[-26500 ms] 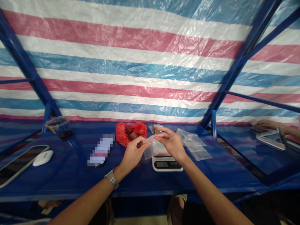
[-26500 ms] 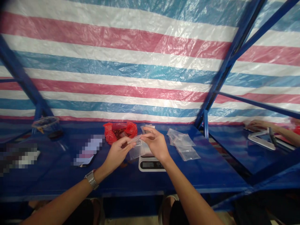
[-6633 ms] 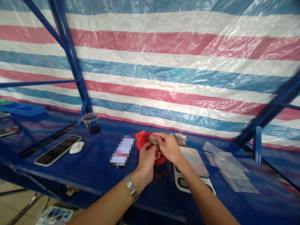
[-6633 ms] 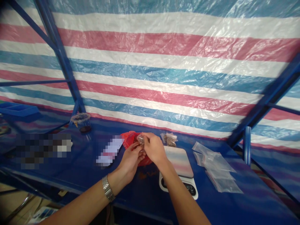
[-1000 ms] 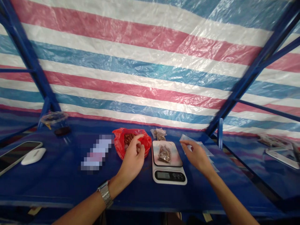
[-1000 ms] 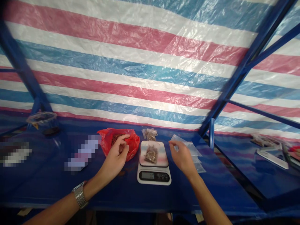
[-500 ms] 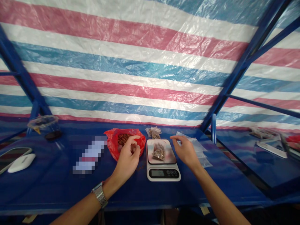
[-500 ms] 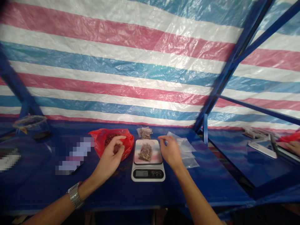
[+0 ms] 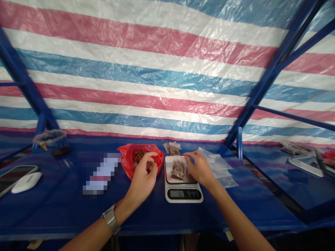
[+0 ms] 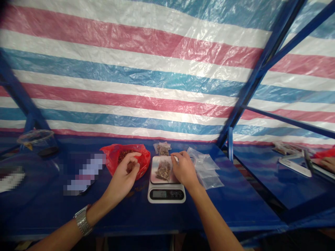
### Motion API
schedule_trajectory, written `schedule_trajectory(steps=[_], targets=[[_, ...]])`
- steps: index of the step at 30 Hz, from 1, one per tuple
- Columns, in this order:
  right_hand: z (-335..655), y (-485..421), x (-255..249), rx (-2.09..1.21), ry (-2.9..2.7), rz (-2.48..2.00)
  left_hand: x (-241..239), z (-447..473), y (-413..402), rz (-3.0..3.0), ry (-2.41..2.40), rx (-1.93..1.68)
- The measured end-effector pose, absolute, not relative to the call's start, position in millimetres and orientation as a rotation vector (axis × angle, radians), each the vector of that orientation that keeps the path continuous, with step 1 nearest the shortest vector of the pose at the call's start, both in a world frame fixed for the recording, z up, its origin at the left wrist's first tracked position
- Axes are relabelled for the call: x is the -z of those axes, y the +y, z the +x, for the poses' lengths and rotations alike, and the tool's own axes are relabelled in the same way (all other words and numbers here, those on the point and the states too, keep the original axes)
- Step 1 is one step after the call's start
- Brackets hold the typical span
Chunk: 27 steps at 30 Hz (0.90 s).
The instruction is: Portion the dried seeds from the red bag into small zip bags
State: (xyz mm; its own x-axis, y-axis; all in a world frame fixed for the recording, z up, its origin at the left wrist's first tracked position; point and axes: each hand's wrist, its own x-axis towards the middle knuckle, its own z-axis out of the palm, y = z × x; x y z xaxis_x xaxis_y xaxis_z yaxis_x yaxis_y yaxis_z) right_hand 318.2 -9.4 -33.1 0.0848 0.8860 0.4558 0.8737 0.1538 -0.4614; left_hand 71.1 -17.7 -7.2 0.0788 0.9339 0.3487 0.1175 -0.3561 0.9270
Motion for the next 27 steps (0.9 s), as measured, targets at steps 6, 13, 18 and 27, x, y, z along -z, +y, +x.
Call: schedule_trajectory(steps=[6, 13, 18, 27], targets=[[313, -9, 32, -0.086, -1.730, -1.711, 11, 70, -16, 1.620, 1.062, -1.327], [290, -20, -2, -0.547, -1.647, -1.329, 12, 80, -13, 1.686, 1.114, -1.340], [274, -24, -9, -0.715, -1.587, -1.126, 8, 89, -11, 1.663, 1.034, -1.238], [275, -14, 3, -0.813, -1.384, -1.050, 8, 100, -4, 1.695, 1.025, -1.255]])
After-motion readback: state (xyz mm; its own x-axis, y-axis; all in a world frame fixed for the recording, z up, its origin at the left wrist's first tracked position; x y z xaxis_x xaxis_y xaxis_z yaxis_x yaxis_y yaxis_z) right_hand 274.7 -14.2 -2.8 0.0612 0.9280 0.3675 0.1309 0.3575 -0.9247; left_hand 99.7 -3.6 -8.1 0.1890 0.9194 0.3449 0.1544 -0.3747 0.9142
